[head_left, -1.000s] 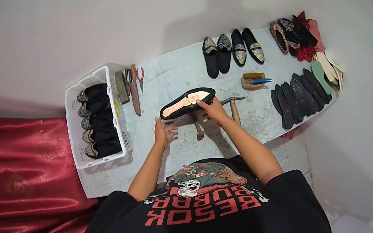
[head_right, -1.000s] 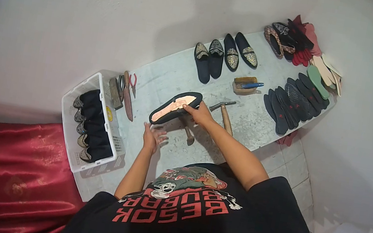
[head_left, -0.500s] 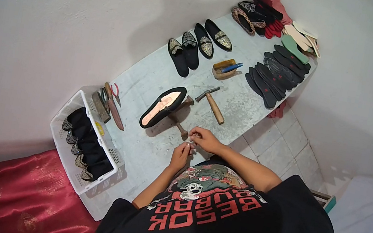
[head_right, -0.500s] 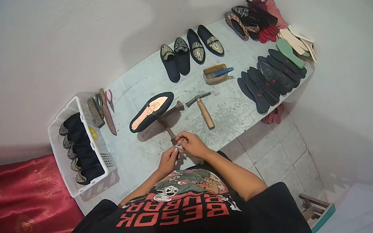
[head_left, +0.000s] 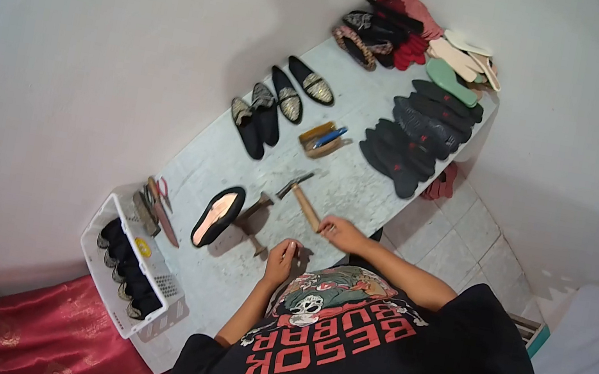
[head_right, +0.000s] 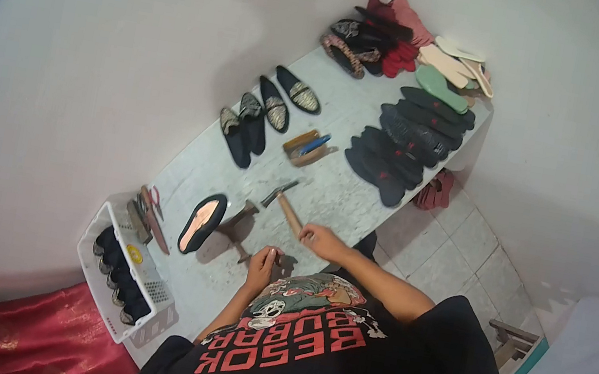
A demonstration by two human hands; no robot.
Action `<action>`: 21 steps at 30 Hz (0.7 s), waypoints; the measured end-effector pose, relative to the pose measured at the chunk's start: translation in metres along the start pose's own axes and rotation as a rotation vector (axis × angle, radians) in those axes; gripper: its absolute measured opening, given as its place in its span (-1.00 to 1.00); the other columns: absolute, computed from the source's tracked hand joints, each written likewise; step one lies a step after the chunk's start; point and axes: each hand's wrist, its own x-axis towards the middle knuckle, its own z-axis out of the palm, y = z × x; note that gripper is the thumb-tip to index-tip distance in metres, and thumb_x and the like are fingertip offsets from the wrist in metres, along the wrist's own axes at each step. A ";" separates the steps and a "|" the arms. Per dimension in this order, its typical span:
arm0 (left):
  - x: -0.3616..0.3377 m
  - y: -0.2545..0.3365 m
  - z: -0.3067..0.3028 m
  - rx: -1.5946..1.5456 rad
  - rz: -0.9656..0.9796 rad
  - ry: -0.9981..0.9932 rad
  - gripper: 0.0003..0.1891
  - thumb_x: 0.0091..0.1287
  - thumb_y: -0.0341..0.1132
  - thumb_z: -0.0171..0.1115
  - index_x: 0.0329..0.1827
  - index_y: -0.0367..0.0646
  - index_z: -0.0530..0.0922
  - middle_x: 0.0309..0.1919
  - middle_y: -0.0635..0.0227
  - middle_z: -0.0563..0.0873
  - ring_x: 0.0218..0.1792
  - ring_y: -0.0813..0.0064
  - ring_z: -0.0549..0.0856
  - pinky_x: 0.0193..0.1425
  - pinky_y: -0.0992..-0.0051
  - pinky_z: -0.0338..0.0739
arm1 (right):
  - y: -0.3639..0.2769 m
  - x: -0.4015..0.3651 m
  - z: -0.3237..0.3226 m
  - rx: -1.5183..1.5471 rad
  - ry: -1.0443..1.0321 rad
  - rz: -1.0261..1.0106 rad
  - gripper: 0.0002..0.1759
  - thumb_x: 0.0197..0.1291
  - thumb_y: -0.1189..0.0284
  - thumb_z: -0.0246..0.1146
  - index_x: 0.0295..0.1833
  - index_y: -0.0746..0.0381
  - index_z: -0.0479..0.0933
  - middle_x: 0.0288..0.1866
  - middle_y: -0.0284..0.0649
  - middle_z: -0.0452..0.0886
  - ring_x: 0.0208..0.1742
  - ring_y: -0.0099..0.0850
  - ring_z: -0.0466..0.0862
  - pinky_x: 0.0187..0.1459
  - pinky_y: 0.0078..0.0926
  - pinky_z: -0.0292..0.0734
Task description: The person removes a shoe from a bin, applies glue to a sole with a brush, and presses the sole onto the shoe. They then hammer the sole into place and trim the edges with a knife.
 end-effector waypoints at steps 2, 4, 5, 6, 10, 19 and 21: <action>0.024 0.002 0.026 -0.032 -0.011 0.030 -0.63 0.75 -0.19 -0.02 -0.06 -0.27 0.66 -0.37 0.41 0.63 -0.29 0.60 0.60 -0.12 0.52 0.53 | 0.002 0.000 -0.032 -0.104 -0.097 -0.020 -0.79 0.33 0.41 0.38 0.00 0.26 0.65 -0.08 -0.08 0.76 -0.02 -0.22 0.74 0.06 -0.26 0.62; 0.055 0.009 0.048 0.029 -0.011 0.073 -0.64 0.75 -0.19 -0.04 -0.02 -0.26 0.66 -0.36 0.40 0.63 -0.29 0.61 0.59 -0.10 0.54 0.54 | 0.020 0.003 -0.069 -0.219 -0.119 -0.089 -0.78 0.24 0.42 0.38 -0.02 0.25 0.64 -0.05 -0.02 0.73 0.08 -0.05 0.71 0.17 -0.13 0.57; 0.067 0.012 0.061 0.038 -0.040 0.077 -0.64 0.75 -0.19 -0.04 -0.02 -0.26 0.66 -0.36 0.40 0.63 -0.29 0.61 0.59 -0.10 0.54 0.54 | 0.038 0.006 -0.087 -0.270 -0.014 -0.175 -0.77 0.18 0.44 0.38 -0.04 0.23 0.64 -0.01 -0.04 0.68 0.14 -0.01 0.65 0.20 -0.05 0.52; 0.087 0.023 0.078 -0.026 -0.062 0.076 -0.66 0.75 -0.19 -0.02 0.04 -0.26 0.64 -0.35 0.40 0.63 -0.28 0.61 0.59 -0.09 0.53 0.55 | 0.028 0.002 -0.109 -0.405 0.084 -0.132 -0.72 0.15 0.43 0.41 -0.01 0.18 0.64 0.06 -0.06 0.65 0.19 0.02 0.59 0.21 0.00 0.50; 0.167 0.037 0.130 -0.182 -0.098 -0.040 -0.69 0.71 -0.22 0.06 0.26 -0.28 0.57 -0.21 0.33 0.72 -0.19 0.58 0.65 0.01 0.50 0.59 | 0.018 0.013 -0.186 -0.756 0.353 -0.060 -0.44 0.05 0.38 0.55 0.19 0.18 0.55 0.28 0.00 0.49 0.30 0.07 0.51 0.26 -0.01 0.49; 0.235 0.024 0.204 -0.074 -0.201 -0.280 -0.43 0.65 -0.18 0.16 0.61 -0.29 0.34 0.27 0.13 0.70 0.20 0.39 0.67 0.36 0.37 0.53 | 0.031 0.041 -0.244 -0.913 0.120 0.175 -0.06 -0.09 0.33 0.68 0.42 0.17 0.37 0.36 0.02 0.33 0.42 0.16 0.38 0.32 0.04 0.57; 0.234 0.032 0.199 0.010 -0.203 -0.309 -0.40 0.64 -0.18 0.17 0.64 -0.27 0.31 0.31 0.09 0.68 0.26 0.34 0.65 0.40 0.34 0.51 | 0.027 0.042 -0.240 -0.929 0.114 0.149 -0.04 -0.12 0.34 0.68 0.43 0.19 0.36 0.37 0.03 0.32 0.43 0.17 0.38 0.31 0.04 0.59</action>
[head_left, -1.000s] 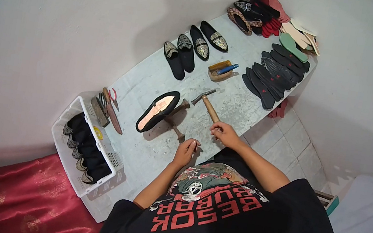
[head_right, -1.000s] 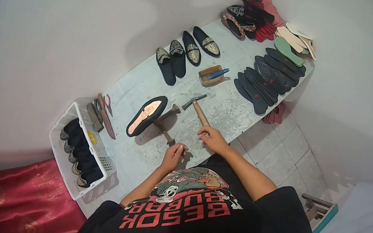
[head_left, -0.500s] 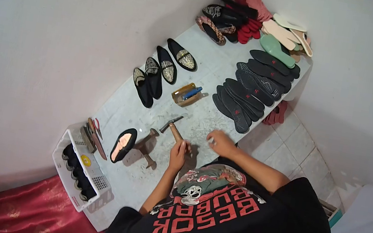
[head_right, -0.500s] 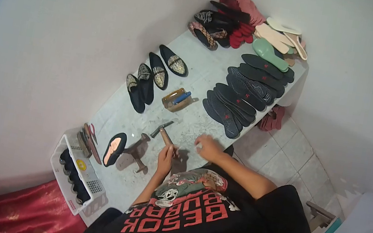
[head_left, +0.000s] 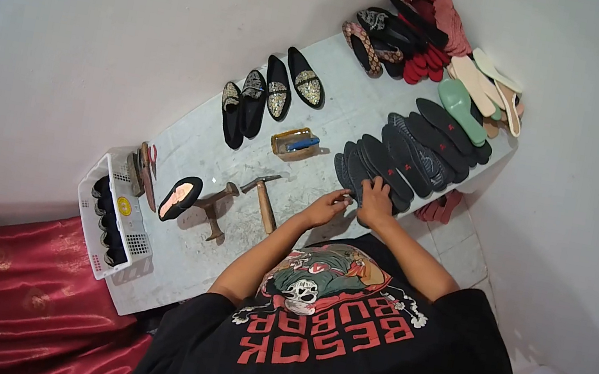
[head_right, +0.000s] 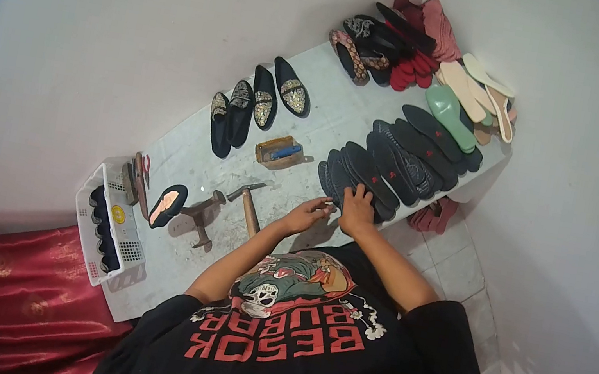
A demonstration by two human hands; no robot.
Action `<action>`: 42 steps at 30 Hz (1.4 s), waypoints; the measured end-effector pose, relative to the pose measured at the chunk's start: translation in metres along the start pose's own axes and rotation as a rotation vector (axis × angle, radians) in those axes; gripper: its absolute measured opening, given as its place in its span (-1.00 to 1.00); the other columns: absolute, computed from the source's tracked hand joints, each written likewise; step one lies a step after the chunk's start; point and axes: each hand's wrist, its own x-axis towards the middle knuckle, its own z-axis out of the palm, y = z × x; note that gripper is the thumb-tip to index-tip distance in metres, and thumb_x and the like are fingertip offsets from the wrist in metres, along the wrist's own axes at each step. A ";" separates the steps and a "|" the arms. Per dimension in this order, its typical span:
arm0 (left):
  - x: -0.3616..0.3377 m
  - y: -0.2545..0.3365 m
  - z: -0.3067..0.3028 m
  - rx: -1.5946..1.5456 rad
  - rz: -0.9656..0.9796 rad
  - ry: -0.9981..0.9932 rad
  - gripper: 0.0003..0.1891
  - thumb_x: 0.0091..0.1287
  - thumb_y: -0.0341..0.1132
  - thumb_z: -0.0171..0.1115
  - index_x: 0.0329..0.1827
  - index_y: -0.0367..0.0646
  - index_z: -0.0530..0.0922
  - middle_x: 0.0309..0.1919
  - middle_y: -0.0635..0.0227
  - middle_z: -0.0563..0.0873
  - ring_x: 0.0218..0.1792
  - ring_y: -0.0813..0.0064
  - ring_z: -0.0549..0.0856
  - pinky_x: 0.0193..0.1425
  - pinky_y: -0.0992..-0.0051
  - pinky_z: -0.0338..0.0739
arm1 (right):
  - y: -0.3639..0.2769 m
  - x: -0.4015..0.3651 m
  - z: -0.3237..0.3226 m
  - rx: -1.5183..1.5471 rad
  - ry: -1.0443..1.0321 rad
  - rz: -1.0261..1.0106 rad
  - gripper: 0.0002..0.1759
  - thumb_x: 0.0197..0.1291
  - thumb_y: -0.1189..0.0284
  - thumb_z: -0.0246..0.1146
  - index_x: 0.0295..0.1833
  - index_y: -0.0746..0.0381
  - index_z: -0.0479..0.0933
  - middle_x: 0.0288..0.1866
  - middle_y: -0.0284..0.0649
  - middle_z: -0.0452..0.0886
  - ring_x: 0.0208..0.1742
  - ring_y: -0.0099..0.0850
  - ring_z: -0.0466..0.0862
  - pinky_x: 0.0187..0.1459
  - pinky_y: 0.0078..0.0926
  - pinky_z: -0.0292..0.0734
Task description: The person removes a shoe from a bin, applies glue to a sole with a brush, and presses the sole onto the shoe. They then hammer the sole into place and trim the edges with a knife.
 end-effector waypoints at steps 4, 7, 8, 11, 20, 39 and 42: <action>0.007 -0.008 -0.008 0.100 0.047 -0.022 -0.30 0.61 -0.21 0.18 0.73 -0.18 0.17 0.43 -0.04 0.61 0.46 0.20 0.56 0.51 0.25 0.45 | -0.023 -0.005 -0.004 -0.035 -0.017 0.099 -0.01 -0.12 0.31 0.68 0.42 0.24 0.32 0.47 0.09 0.24 0.50 0.17 0.32 0.29 0.07 0.64; 0.007 -0.003 -0.005 0.226 -0.031 -0.088 -0.22 0.56 -0.20 0.22 0.76 -0.15 0.09 0.52 -0.11 0.51 0.51 0.09 0.52 0.56 0.22 0.41 | -0.023 -0.008 -0.007 -0.055 -0.024 0.086 -0.01 -0.10 0.29 0.67 0.42 0.26 0.30 0.45 0.09 0.25 0.45 0.15 0.37 0.28 0.02 0.65; 0.006 0.003 -0.003 0.229 -0.030 -0.097 -0.22 0.56 -0.20 0.22 0.76 -0.15 0.09 0.52 -0.11 0.51 0.51 0.09 0.52 0.56 0.22 0.41 | -0.024 -0.007 -0.014 -0.047 -0.058 0.070 -0.02 -0.09 0.30 0.66 0.42 0.26 0.30 0.44 0.09 0.26 0.42 0.14 0.41 0.28 0.00 0.65; 0.010 0.001 -0.006 0.510 -0.081 -0.129 -0.11 0.42 -0.08 0.30 0.75 -0.17 0.12 0.48 -0.22 0.52 0.47 -0.17 0.54 0.61 0.19 0.37 | -0.027 -0.001 -0.021 -0.033 -0.097 0.075 -0.04 -0.06 0.33 0.64 0.43 0.25 0.30 0.44 0.10 0.27 0.37 0.15 0.47 0.28 -0.02 0.64; 0.001 -0.060 -0.041 0.176 -0.083 -0.133 -0.23 0.58 -0.07 0.17 0.73 -0.26 0.15 0.57 -0.07 0.46 0.52 0.10 0.52 0.64 0.31 0.30 | -0.009 -0.012 -0.002 0.210 0.075 0.033 -0.23 0.01 0.64 0.35 0.42 0.21 0.36 0.46 0.05 0.32 0.34 0.29 0.48 0.33 0.08 0.53; -0.009 0.055 -0.019 -1.017 -0.001 0.014 -0.31 0.64 0.35 -0.17 0.54 0.03 0.40 0.34 0.26 0.68 0.34 0.30 0.68 0.47 0.16 0.54 | -0.049 -0.025 -0.061 1.475 0.013 0.067 -0.33 0.09 0.85 0.05 0.37 0.28 0.32 0.22 -0.04 0.58 0.13 -0.27 0.70 0.15 -0.40 0.59; -0.024 0.085 -0.014 -1.109 0.076 -0.060 -0.23 0.61 0.42 -0.20 0.49 -0.05 0.45 0.35 0.29 0.68 0.35 0.30 0.67 0.49 0.19 0.52 | -0.042 -0.014 -0.051 1.574 -0.062 -0.010 -0.28 0.05 0.88 0.04 0.39 0.31 0.31 0.19 -0.08 0.58 0.10 -0.40 0.68 0.09 -0.51 0.58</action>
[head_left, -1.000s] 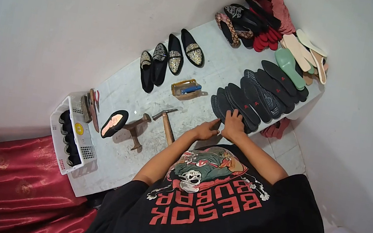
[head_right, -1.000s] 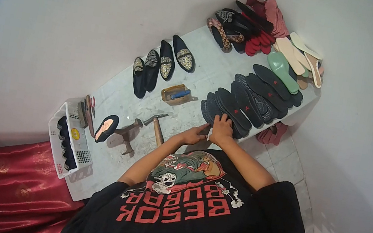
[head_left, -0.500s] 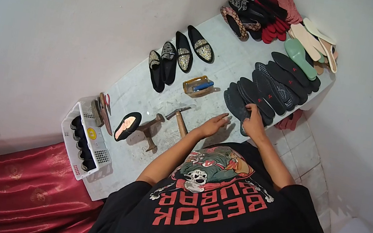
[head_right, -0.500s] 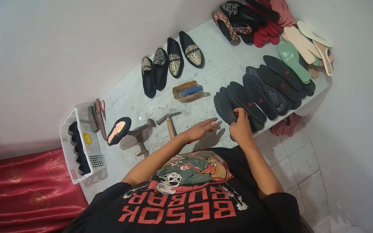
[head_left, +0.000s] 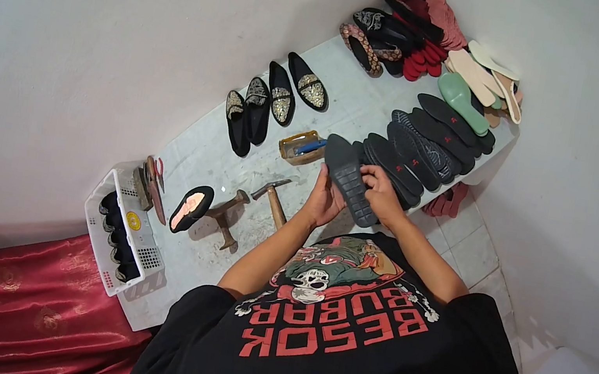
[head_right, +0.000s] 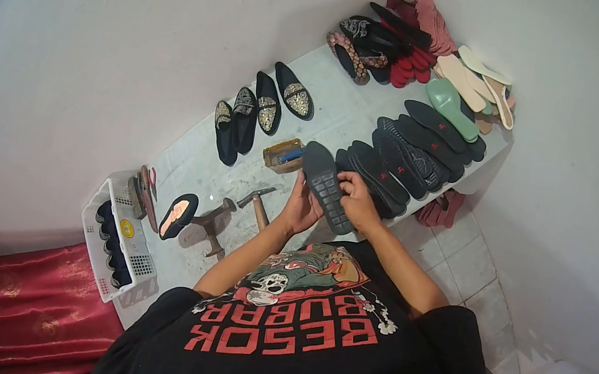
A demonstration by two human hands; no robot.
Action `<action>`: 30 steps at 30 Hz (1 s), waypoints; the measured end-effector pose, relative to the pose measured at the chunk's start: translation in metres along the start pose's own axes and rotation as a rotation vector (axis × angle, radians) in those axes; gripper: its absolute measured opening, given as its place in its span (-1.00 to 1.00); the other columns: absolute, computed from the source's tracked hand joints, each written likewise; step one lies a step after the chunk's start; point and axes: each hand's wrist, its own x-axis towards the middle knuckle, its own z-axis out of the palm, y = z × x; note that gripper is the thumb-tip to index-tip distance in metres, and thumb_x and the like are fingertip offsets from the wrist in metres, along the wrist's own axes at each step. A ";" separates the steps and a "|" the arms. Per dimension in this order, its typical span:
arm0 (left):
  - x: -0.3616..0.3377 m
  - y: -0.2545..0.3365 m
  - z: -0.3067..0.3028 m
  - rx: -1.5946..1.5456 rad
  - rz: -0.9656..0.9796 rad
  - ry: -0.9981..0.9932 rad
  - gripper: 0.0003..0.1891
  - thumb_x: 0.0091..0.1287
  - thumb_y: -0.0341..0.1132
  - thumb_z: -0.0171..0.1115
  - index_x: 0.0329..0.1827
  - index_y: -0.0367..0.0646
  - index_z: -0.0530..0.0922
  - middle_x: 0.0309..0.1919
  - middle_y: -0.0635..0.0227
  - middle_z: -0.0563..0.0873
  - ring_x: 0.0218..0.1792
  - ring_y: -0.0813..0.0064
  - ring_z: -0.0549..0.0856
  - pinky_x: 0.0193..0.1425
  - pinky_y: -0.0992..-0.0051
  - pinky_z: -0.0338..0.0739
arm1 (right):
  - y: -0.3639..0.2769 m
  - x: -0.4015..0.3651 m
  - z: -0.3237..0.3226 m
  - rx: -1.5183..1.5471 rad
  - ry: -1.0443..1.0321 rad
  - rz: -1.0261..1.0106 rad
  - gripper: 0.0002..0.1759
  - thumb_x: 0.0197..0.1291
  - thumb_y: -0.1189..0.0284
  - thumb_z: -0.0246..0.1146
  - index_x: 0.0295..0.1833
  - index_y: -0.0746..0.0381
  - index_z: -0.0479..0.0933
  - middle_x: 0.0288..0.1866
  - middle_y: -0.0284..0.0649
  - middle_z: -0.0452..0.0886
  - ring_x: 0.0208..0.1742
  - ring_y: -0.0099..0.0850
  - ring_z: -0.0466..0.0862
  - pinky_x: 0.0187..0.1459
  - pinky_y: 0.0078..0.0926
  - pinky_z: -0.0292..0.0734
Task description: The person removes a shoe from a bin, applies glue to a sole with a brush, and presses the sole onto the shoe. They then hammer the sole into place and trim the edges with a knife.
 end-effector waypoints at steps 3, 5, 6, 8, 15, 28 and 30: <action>-0.007 0.003 0.000 -0.041 -0.028 0.017 -0.04 0.51 0.55 -0.33 0.55 -0.14 0.42 0.41 0.25 0.64 0.40 0.27 0.64 0.55 0.19 0.47 | -0.002 -0.009 0.010 -0.200 -0.154 0.060 -0.24 0.05 0.84 0.10 0.45 0.23 0.35 0.07 -0.21 0.58 0.05 -0.44 0.65 0.10 -0.50 0.55; -0.011 0.001 -0.011 0.051 -0.036 0.080 0.12 0.42 0.63 -0.47 0.64 -0.21 0.31 0.48 0.19 0.58 0.47 0.23 0.57 0.61 0.17 0.42 | 0.013 -0.002 0.009 -0.380 -0.170 0.053 -0.25 0.06 0.79 0.17 0.44 0.21 0.36 0.07 -0.21 0.56 0.08 -0.42 0.61 0.14 -0.46 0.53; -0.015 -0.002 -0.021 0.045 -0.025 0.084 0.12 0.42 0.63 -0.47 0.64 -0.21 0.31 0.48 0.19 0.58 0.47 0.23 0.57 0.61 0.17 0.42 | 0.019 0.000 0.009 -0.553 -0.181 0.050 -0.27 0.07 0.75 0.23 0.43 0.18 0.38 0.08 -0.21 0.53 0.11 -0.41 0.58 0.17 -0.42 0.50; -0.025 -0.003 -0.039 0.009 -0.010 -0.024 0.16 0.39 0.64 -0.52 0.66 -0.23 0.29 0.54 0.25 0.52 0.51 0.20 0.53 0.61 0.18 0.41 | 0.028 0.003 0.009 -1.076 -0.172 -0.081 -0.28 0.10 0.59 0.34 0.44 0.17 0.39 0.12 -0.18 0.50 0.16 -0.34 0.54 0.16 -0.35 0.51; -0.079 0.023 -0.058 -0.178 0.158 0.124 0.13 0.40 0.65 -0.54 0.61 -0.18 0.36 0.55 0.16 0.51 0.32 0.15 0.66 0.36 -0.05 0.64 | 0.056 0.051 0.033 -0.719 -0.063 0.207 -0.14 0.06 0.39 0.48 0.49 0.28 0.32 0.15 -0.02 0.51 0.17 -0.16 0.59 0.23 -0.19 0.54; -0.148 0.025 -0.089 -0.237 0.204 0.250 -0.02 0.50 0.57 -0.43 0.51 -0.10 0.47 0.30 0.15 0.67 0.14 0.15 0.73 0.29 -0.19 0.63 | 0.078 0.158 0.053 -0.576 0.149 0.297 0.12 0.41 -0.26 0.24 0.70 0.38 0.09 0.64 0.26 0.29 0.61 0.01 0.39 0.52 -0.12 0.37; -0.149 0.022 -0.085 -0.256 0.187 0.251 -0.03 0.51 0.56 -0.43 0.50 -0.10 0.47 0.27 0.15 0.68 0.15 0.16 0.72 0.29 -0.19 0.63 | 0.088 0.170 0.053 -0.619 0.205 0.241 0.08 0.47 -0.25 0.17 0.70 0.40 0.09 0.65 0.25 0.29 0.64 0.05 0.35 0.57 -0.09 0.29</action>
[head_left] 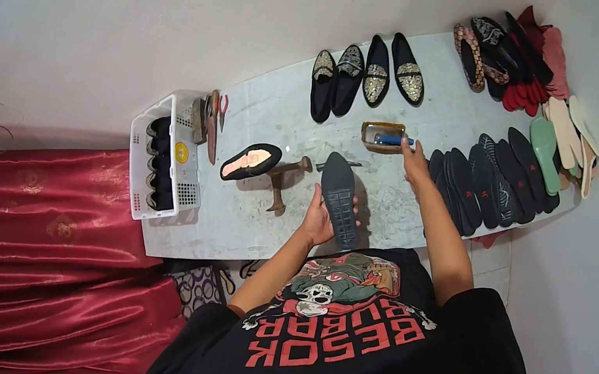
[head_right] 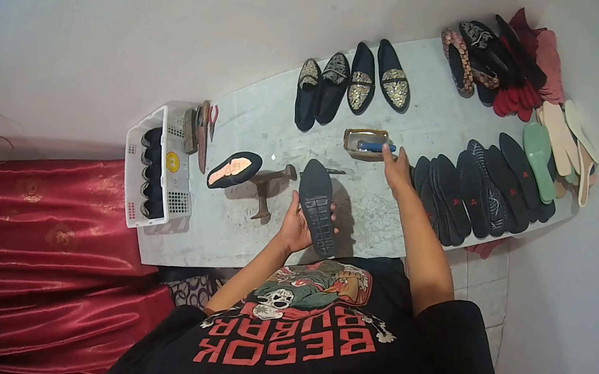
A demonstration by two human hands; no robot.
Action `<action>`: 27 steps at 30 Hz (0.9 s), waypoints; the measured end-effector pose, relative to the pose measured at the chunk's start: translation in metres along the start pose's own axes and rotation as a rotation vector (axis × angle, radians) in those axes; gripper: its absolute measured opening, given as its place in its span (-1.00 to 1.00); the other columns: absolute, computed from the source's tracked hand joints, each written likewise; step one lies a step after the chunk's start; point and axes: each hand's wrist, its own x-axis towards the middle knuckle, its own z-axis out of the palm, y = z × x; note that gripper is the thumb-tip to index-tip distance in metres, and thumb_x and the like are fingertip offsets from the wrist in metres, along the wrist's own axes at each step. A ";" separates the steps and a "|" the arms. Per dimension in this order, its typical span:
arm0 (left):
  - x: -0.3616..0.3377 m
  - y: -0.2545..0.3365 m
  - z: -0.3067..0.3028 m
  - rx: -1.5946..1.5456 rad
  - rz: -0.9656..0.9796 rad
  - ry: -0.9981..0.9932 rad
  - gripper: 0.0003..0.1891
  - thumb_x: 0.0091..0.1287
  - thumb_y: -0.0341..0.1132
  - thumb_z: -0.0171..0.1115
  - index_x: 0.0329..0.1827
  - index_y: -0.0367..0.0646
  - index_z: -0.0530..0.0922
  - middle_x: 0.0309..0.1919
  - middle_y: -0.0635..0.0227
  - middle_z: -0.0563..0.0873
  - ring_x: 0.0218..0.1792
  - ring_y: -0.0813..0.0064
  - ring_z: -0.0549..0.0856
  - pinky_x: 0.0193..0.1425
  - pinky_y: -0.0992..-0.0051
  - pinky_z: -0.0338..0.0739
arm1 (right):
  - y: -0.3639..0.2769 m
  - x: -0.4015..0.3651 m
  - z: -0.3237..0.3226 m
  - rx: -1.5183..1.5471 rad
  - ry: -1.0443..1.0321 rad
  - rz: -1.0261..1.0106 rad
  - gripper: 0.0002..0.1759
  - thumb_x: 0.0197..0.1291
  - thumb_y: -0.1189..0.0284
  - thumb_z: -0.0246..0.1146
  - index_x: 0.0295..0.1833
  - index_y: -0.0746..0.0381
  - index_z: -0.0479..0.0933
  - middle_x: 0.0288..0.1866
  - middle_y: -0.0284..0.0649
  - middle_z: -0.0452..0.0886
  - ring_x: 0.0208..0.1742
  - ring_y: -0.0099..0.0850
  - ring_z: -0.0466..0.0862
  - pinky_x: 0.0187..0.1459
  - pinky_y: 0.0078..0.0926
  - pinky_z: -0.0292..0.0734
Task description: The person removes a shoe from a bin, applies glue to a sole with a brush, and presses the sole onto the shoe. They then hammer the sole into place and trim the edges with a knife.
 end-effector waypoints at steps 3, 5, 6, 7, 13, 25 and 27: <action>-0.003 -0.008 0.009 0.047 -0.054 0.067 -0.04 0.50 0.57 -0.44 0.47 -0.08 0.48 0.17 0.21 0.71 0.08 0.25 0.72 0.24 -0.06 0.69 | -0.001 0.009 0.001 -0.023 -0.002 -0.078 -0.06 0.56 -0.15 0.09 0.71 0.33 0.11 0.66 0.28 0.26 0.64 0.10 0.33 0.60 -0.07 0.23; -0.001 -0.010 0.007 -0.015 -0.069 0.034 -0.07 0.53 0.53 -0.42 0.49 -0.08 0.46 0.18 0.17 0.70 0.13 0.17 0.71 0.29 -0.12 0.66 | 0.002 0.015 0.002 -0.145 0.045 -0.301 -0.21 0.61 -0.05 0.04 0.71 0.22 0.19 0.56 0.31 0.39 0.54 0.12 0.44 0.52 -0.01 0.31; 0.000 -0.009 0.010 -0.001 -0.071 0.033 -0.07 0.53 0.53 -0.42 0.49 -0.08 0.46 0.18 0.17 0.70 0.13 0.17 0.71 0.29 -0.12 0.66 | -0.002 0.014 0.002 -0.132 0.051 -0.304 -0.21 0.61 -0.05 0.04 0.71 0.22 0.19 0.56 0.31 0.39 0.54 0.12 0.44 0.52 -0.01 0.31; 0.001 -0.008 0.013 -0.043 -0.069 -0.015 -0.07 0.54 0.53 -0.42 0.49 -0.08 0.46 0.18 0.17 0.70 0.12 0.17 0.71 0.28 -0.12 0.66 | -0.006 0.012 0.000 -0.264 0.090 -0.285 -0.27 0.62 -0.03 0.03 0.66 0.21 0.28 0.49 0.28 0.46 0.46 0.10 0.50 0.46 -0.02 0.36; 0.008 0.026 0.017 0.028 -0.124 -0.007 -0.10 0.53 0.54 -0.38 0.42 -0.08 0.49 0.07 0.21 0.68 0.05 0.19 0.69 0.20 -0.07 0.67 | -0.010 0.017 -0.003 -0.153 0.122 -0.373 -0.42 0.66 0.04 0.00 0.44 0.25 0.55 0.03 0.02 0.72 0.04 -0.13 0.71 0.16 -0.17 0.55; 0.022 0.066 0.031 0.131 -0.198 -0.102 -0.07 0.48 0.59 -0.35 0.40 -0.07 0.52 0.09 0.23 0.71 0.03 0.31 0.73 0.19 0.06 0.71 | -0.035 -0.036 -0.032 0.253 -0.046 -0.218 -0.44 0.72 0.00 -0.09 0.37 0.24 0.51 -0.05 -0.20 0.82 -0.44 -0.58 0.65 -0.42 -0.64 0.55; 0.027 0.064 0.032 0.203 -0.195 -0.062 -0.06 0.48 0.59 -0.37 0.38 -0.07 0.52 0.06 0.25 0.70 0.00 0.35 0.73 0.18 0.13 0.71 | -0.035 -0.037 -0.032 0.284 -0.052 -0.250 -0.44 0.72 0.01 -0.09 0.38 0.24 0.50 -0.04 -0.17 0.82 -0.43 -0.56 0.66 -0.41 -0.63 0.57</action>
